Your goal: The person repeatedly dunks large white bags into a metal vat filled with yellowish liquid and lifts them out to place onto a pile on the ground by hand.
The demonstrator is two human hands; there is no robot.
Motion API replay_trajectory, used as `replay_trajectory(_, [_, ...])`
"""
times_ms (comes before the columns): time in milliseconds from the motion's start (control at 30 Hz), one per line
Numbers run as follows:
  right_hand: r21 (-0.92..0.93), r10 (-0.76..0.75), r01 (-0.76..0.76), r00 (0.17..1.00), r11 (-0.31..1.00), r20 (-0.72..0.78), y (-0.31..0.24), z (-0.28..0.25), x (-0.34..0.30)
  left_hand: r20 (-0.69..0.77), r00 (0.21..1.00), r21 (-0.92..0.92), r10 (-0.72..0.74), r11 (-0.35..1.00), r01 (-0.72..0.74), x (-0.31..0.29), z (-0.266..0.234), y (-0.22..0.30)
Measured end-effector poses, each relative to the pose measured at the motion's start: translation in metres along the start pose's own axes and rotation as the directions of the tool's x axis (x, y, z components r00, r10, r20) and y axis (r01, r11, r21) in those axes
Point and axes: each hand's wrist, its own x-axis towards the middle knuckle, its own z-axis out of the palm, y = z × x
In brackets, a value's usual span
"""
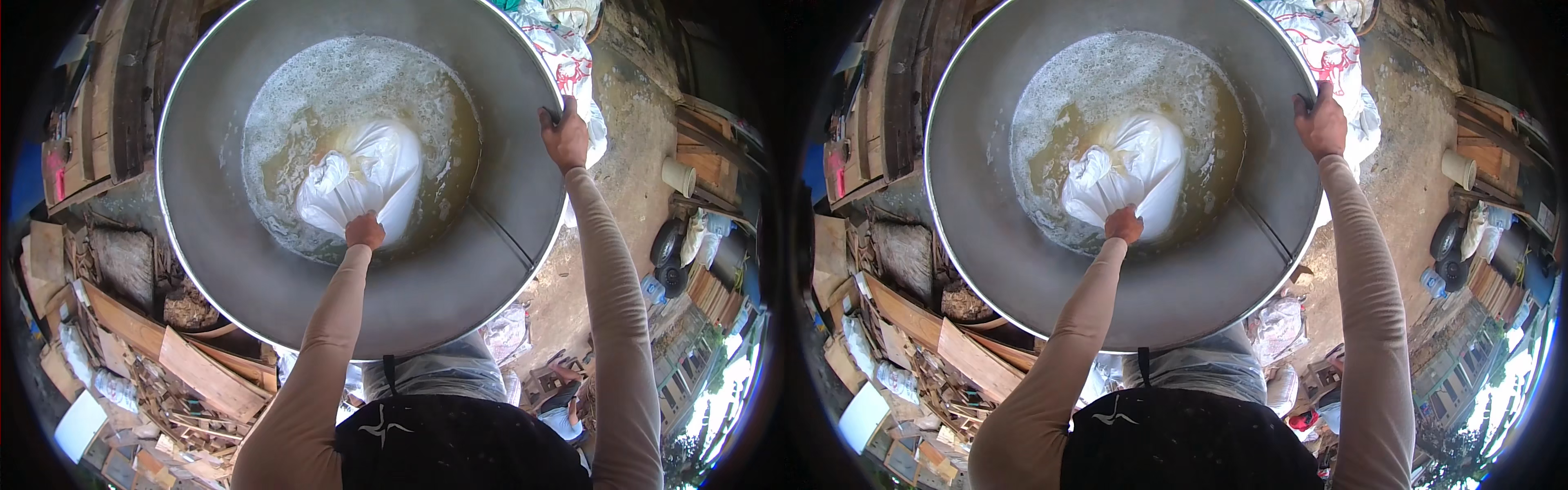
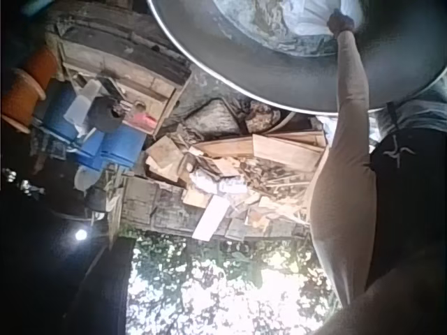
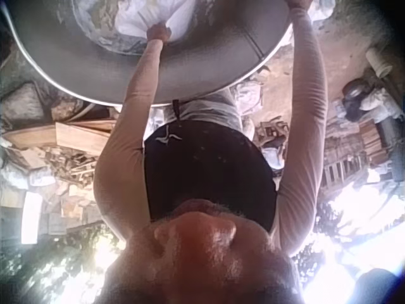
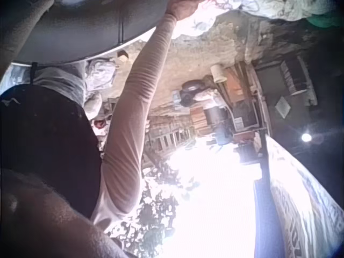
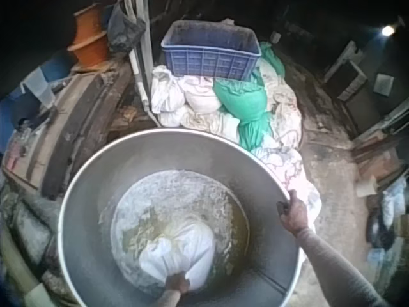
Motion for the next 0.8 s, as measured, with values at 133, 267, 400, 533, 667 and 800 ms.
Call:
replay_trajectory(133, [-0.026,0.017,-0.017,1.0,1.0,0.01,-0.003,-0.003,0.0,-0.039,0.999,-0.028,0.018,0.999,-0.019,-0.011,0.001,-0.004])
replay_trajectory(267, [-0.031,0.023,-0.023,1.0,0.999,0.003,-0.003,-0.002,0.0,0.02,1.0,-0.008,0.012,1.0,-0.012,-0.018,0.001,-0.002])
replay_trajectory(400, [-0.033,0.001,-0.002,1.0,0.999,-0.019,0.001,0.001,0.0,-0.014,1.0,0.003,0.024,1.0,-0.024,-0.019,0.003,0.002])
replay_trajectory(533, [-0.052,0.017,-0.017,1.0,0.998,0.0,0.001,0.002,0.001,-0.035,0.998,-0.014,0.051,0.999,-0.052,-0.014,0.005,0.006])
replay_trajectory(667, [-0.07,0.007,-0.007,1.0,0.998,-0.001,0.002,0.004,0.002,-0.053,0.997,0.012,0.055,0.998,-0.054,-0.008,0.008,0.011])
replay_trajectory(800, [-0.068,-0.022,0.021,1.0,0.997,-0.021,0.002,0.006,0.002,-0.095,0.994,0.023,0.051,0.999,-0.049,-0.011,0.013,0.02])
